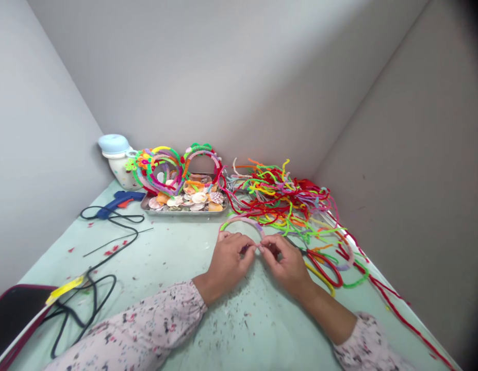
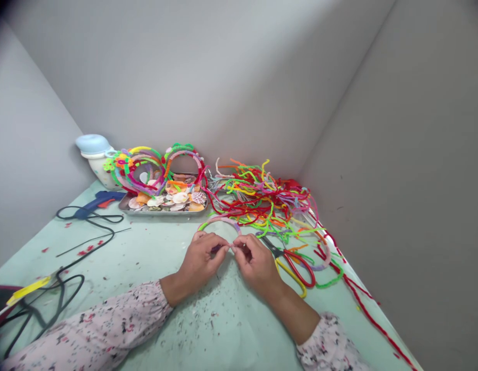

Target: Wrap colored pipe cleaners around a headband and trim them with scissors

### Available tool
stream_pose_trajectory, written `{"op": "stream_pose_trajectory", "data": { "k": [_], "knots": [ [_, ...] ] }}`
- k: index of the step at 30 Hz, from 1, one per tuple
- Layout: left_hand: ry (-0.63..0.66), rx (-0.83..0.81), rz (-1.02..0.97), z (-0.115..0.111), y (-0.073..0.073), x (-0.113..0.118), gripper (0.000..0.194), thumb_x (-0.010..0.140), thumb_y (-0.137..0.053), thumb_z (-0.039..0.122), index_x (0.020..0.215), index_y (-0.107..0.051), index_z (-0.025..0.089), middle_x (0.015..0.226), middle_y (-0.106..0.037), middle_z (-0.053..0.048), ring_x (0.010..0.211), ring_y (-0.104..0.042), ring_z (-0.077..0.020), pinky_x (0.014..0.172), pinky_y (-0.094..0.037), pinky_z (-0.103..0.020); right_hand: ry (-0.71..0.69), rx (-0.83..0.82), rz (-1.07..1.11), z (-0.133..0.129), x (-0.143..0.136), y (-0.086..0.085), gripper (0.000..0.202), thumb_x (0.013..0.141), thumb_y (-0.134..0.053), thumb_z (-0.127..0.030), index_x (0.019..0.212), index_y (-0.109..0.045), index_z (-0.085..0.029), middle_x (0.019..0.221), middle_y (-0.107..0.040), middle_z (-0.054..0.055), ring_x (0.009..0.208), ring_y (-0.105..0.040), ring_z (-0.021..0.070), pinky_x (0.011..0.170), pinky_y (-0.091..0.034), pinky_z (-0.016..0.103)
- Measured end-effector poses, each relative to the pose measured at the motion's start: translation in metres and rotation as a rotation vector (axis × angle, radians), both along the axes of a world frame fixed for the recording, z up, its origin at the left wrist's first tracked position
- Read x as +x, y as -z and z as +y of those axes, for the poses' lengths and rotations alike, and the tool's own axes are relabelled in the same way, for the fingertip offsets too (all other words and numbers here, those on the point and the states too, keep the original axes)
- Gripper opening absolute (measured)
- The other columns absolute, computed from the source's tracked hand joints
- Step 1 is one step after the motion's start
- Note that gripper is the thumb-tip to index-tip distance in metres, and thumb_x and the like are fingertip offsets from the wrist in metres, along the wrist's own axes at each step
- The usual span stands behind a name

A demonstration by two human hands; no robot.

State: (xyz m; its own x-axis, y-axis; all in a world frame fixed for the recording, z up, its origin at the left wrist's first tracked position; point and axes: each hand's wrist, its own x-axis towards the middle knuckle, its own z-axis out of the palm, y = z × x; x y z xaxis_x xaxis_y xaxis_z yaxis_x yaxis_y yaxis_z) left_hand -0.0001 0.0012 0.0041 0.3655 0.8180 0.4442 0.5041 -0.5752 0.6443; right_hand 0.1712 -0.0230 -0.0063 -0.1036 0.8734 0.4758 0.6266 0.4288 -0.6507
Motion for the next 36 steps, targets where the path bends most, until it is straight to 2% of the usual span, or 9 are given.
{"op": "stream_pose_trajectory", "data": {
  "k": [36],
  "knots": [
    [0.001, 0.021, 0.015, -0.0003, 0.0016, -0.0006, 0.012, 0.089, -0.055, 0.02, 0.082, -0.064, 0.019, 0.075, -0.064, 0.002, 0.073, -0.056, -0.0142, 0.081, -0.032, -0.034, -0.002, -0.07, 0.035, 0.0008, 0.0002, -0.0002, 0.007, 0.09, -0.055, -0.026, 0.089, -0.057, -0.02, 0.079, -0.057, 0.0, 0.066, -0.052, 0.0126, 0.063, -0.042, 0.024]
  ]
}}
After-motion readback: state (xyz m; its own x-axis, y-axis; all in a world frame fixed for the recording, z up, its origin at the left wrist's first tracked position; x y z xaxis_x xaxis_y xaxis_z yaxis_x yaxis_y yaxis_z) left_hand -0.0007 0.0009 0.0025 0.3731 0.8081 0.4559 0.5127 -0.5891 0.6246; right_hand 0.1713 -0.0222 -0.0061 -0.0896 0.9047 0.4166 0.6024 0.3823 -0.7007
